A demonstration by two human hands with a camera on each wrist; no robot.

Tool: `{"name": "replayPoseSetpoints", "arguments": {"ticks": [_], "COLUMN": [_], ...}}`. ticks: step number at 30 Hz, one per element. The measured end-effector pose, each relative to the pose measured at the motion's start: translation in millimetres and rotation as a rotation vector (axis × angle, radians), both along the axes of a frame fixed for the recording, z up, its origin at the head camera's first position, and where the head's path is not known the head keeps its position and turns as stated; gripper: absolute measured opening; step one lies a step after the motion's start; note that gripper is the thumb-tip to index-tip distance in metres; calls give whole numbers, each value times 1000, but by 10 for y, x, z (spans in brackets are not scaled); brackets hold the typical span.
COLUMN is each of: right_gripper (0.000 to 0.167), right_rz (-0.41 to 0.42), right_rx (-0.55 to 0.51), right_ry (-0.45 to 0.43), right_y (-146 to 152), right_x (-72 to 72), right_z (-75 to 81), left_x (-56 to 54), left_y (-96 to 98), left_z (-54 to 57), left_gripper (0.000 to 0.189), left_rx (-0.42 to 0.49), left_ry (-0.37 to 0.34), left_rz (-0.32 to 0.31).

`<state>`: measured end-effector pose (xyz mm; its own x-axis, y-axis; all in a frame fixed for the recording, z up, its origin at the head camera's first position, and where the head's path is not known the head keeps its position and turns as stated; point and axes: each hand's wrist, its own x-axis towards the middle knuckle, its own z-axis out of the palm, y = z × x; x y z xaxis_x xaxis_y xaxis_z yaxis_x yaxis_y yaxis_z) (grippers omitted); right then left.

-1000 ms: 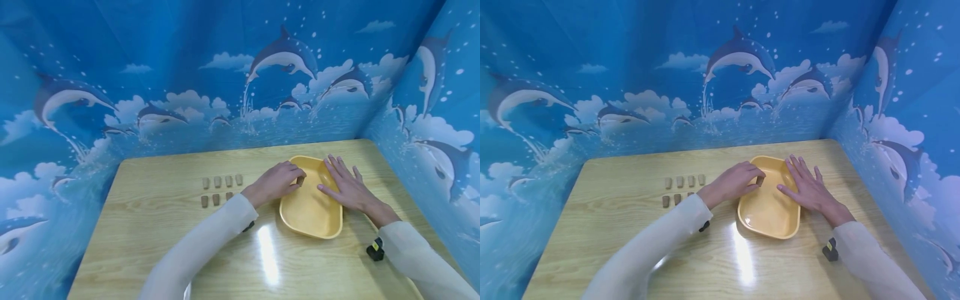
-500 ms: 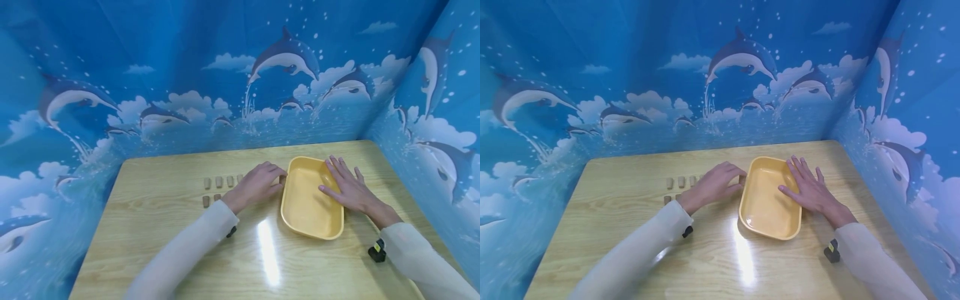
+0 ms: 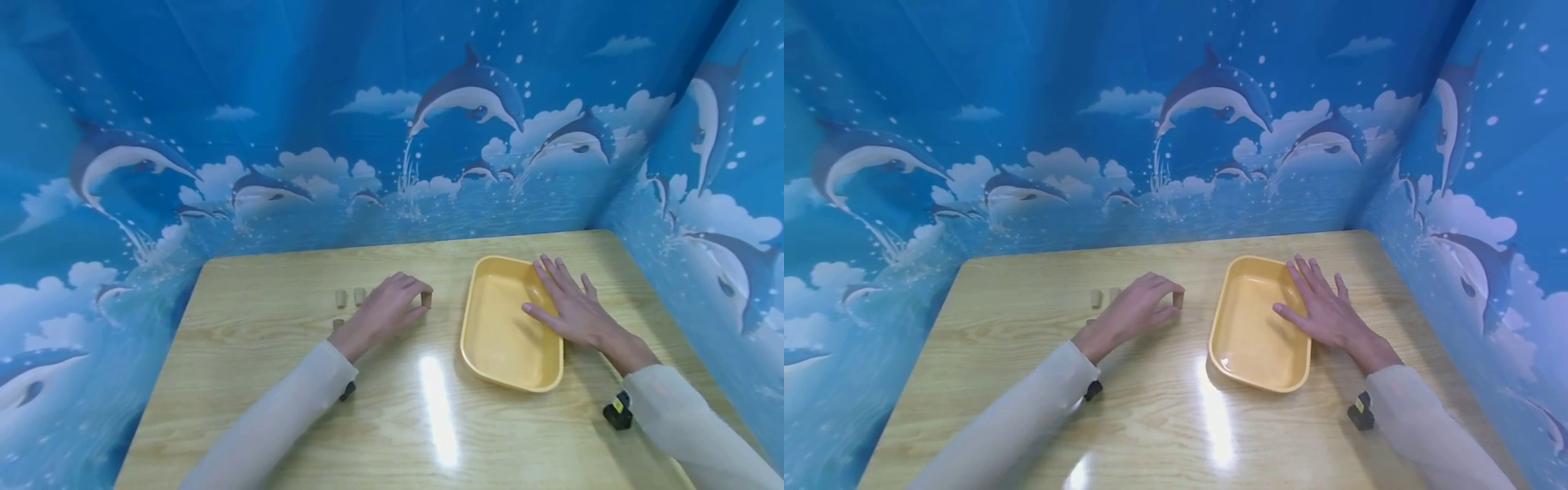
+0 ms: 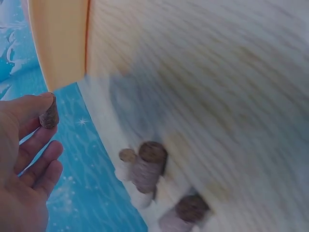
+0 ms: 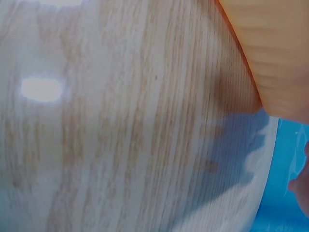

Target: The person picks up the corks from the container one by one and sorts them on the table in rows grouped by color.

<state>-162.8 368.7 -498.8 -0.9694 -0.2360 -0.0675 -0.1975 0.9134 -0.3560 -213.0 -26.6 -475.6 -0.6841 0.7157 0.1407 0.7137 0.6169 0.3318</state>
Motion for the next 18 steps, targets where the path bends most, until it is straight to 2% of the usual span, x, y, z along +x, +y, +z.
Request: {"name": "replayPoseSetpoints", "arguments": {"ticks": [9,18], "right_gripper": [97,97], "right_rz": [1,1], "right_rx": [8,9], "right_ry": [-9,-12], "right_y": [-1,-11], "right_x": [-2,6], "right_z": [6,29], "left_x": [80,133], "left_y": [-224,-395], "left_z": [-123,-264], "left_gripper": [8,23], "left_rx": [35,31], "left_ry": [34,13], "left_rz": [42,87]}}
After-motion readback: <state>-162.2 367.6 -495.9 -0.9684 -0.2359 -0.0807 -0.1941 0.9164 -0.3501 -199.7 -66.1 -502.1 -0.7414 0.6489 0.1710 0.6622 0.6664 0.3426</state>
